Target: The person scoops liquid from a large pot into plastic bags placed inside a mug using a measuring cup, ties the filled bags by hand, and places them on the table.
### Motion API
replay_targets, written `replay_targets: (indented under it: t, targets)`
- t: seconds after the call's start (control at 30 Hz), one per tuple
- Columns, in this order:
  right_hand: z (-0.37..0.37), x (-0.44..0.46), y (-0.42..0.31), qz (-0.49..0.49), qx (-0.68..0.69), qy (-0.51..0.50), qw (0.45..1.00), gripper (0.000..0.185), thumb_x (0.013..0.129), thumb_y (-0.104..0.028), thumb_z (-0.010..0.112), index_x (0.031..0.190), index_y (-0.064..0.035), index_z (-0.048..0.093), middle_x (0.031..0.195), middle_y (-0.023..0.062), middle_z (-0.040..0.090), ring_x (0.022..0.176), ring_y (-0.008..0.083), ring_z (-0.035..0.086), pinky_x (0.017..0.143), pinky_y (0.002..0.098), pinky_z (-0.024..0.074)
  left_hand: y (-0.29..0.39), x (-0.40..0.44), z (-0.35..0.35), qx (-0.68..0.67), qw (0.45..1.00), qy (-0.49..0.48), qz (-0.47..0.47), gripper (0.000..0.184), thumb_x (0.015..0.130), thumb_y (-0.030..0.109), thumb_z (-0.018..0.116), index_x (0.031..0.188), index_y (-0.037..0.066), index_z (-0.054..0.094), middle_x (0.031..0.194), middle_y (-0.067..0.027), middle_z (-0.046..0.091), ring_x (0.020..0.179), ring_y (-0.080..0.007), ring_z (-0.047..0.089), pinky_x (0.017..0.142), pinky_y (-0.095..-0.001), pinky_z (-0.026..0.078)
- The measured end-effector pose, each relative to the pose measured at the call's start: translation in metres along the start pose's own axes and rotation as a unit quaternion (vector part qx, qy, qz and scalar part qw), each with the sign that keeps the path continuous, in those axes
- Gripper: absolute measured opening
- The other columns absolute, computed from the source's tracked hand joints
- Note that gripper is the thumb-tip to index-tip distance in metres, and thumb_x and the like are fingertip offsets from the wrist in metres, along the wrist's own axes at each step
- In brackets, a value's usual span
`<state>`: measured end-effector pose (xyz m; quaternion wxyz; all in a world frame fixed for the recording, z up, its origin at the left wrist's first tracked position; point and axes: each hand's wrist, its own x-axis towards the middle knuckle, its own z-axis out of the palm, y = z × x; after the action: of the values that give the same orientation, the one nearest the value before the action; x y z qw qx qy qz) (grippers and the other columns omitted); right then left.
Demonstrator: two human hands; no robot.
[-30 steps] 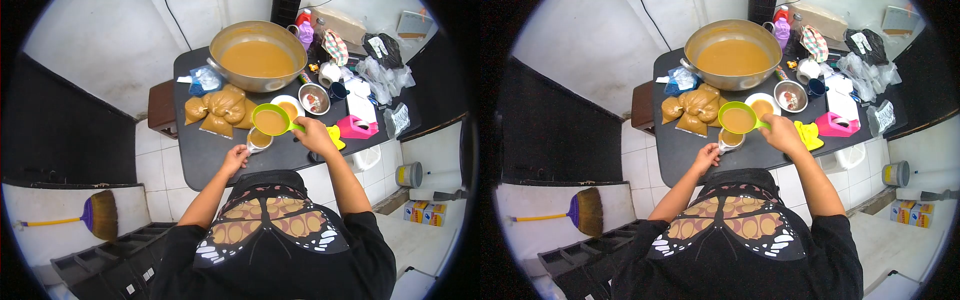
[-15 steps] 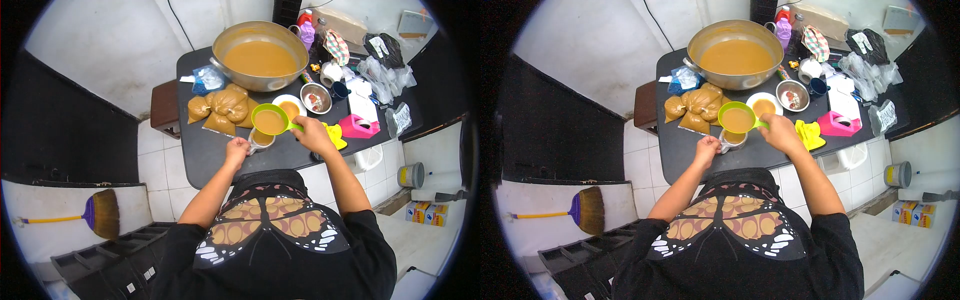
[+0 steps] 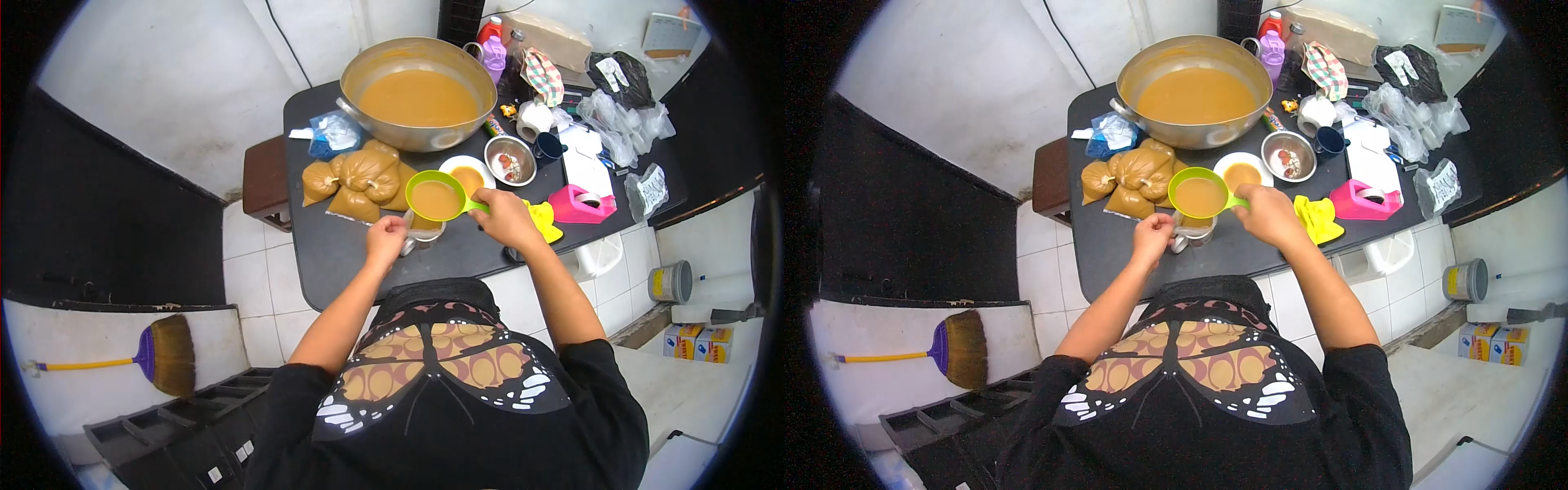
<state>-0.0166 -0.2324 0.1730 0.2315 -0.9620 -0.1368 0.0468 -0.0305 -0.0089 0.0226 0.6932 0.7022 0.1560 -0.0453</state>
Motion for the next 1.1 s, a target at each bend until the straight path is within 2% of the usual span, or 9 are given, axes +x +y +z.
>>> replay_targets:
  t: [0.27,0.37,0.47,0.57,0.67,0.77,0.87,0.97,1.1]
  targets:
    - [0.001,0.002,-0.002,0.006,-0.031,-0.013,0.999,0.027,0.074,-0.02,0.063,0.095,-0.0037,0.062,0.09,0.0194,0.063,0.087,0.0347,0.06,0.078,0.043,0.0457,0.01,0.003,0.002,0.066,0.996,-0.045,-0.028,0.009,0.077,0.001,0.059,0.084,0.003,0.064,0.069,-0.0018,0.059,0.058,-0.0078,0.054,0.05,-0.0224,0.045]
    - [0.0,0.003,-0.003,0.005,-0.043,-0.02,0.999,0.027,0.074,-0.021,0.063,0.096,-0.0049,0.063,0.089,0.0199,0.063,0.087,0.0349,0.06,0.078,0.0441,0.0457,0.003,0.006,0.002,0.125,0.99,-0.064,0.008,0.016,0.076,0.0,0.057,0.09,0.001,0.065,0.075,-0.0024,0.061,0.06,-0.0089,0.055,0.052,-0.0233,0.045]
    - [-0.002,0.003,-0.006,0.014,-0.05,-0.02,0.998,0.027,0.073,-0.02,0.064,0.095,-0.0035,0.063,0.09,0.0185,0.063,0.087,0.0336,0.06,0.077,0.0422,0.046,-0.009,0.014,0.002,0.192,0.978,-0.048,0.068,0.02,0.073,0.002,0.058,0.09,0.005,0.068,0.09,-0.0087,0.064,0.075,-0.0198,0.062,0.067,-0.0304,0.048]
    - [-0.005,0.002,-0.009,0.017,-0.051,-0.016,0.998,0.027,0.073,-0.02,0.065,0.094,-0.003,0.063,0.09,0.0178,0.064,0.087,0.0329,0.06,0.078,0.0412,0.0461,0.008,0.001,0.002,0.213,0.961,0.007,0.178,0.022,0.07,0.001,0.058,0.089,0.007,0.068,0.095,-0.0104,0.062,0.08,-0.0241,0.062,0.069,-0.0319,0.048]
    - [-0.004,0.003,-0.008,0.007,-0.05,-0.008,0.999,0.027,0.074,-0.021,0.064,0.095,-0.0046,0.063,0.088,0.0194,0.063,0.086,0.0341,0.06,0.077,0.0432,0.0462,0.019,-0.009,0.002,0.207,0.962,0.028,0.173,0.022,0.069,0.002,0.058,0.088,0.007,0.068,0.09,-0.0102,0.062,0.078,-0.0247,0.061,0.071,-0.0329,0.048]
    - [-0.005,0.003,-0.008,0.004,-0.049,-0.007,0.999,0.026,0.074,-0.021,0.064,0.095,-0.0054,0.063,0.087,0.0203,0.063,0.086,0.0348,0.06,0.076,0.0442,0.0462,0.005,0.001,0.001,0.227,0.96,0.041,0.161,0.024,0.068,0.001,0.059,0.09,0.006,0.067,0.084,-0.0073,0.062,0.068,-0.014,0.058,0.062,-0.027,0.047]
    - [-0.005,0.004,-0.011,0.013,-0.052,-0.013,0.998,0.027,0.074,-0.021,0.064,0.095,-0.0056,0.063,0.087,0.0204,0.063,0.086,0.0349,0.06,0.076,0.0441,0.0463,-0.012,0.02,-0.006,0.22,0.966,-0.012,0.133,0.024,0.068,0.001,0.059,0.09,0.006,0.067,0.082,-0.0044,0.061,0.063,-0.0121,0.056,0.056,-0.0257,0.046]
    - [-0.004,0.005,-0.009,0.015,-0.05,-0.013,0.999,0.027,0.073,-0.021,0.064,0.095,-0.0057,0.064,0.087,0.0206,0.063,0.086,0.0351,0.06,0.077,0.044,0.0463,0.005,0.019,-0.009,0.17,0.981,-0.089,0.03,0.022,0.068,0.002,0.06,0.088,0.007,0.067,0.091,-0.0114,0.062,0.081,-0.0238,0.061,0.074,-0.0325,0.047]
    - [-0.003,0.004,-0.007,0.003,-0.042,-0.009,0.999,0.026,0.073,-0.02,0.064,0.094,-0.0055,0.064,0.087,0.021,0.063,0.086,0.0354,0.06,0.077,0.0438,0.0462,0.022,0.016,-0.012,0.183,0.97,-0.153,0.038,0.028,0.066,-0.001,0.058,0.092,0.005,0.067,0.099,-0.0129,0.062,0.094,-0.0253,0.058,0.083,-0.032,0.044]
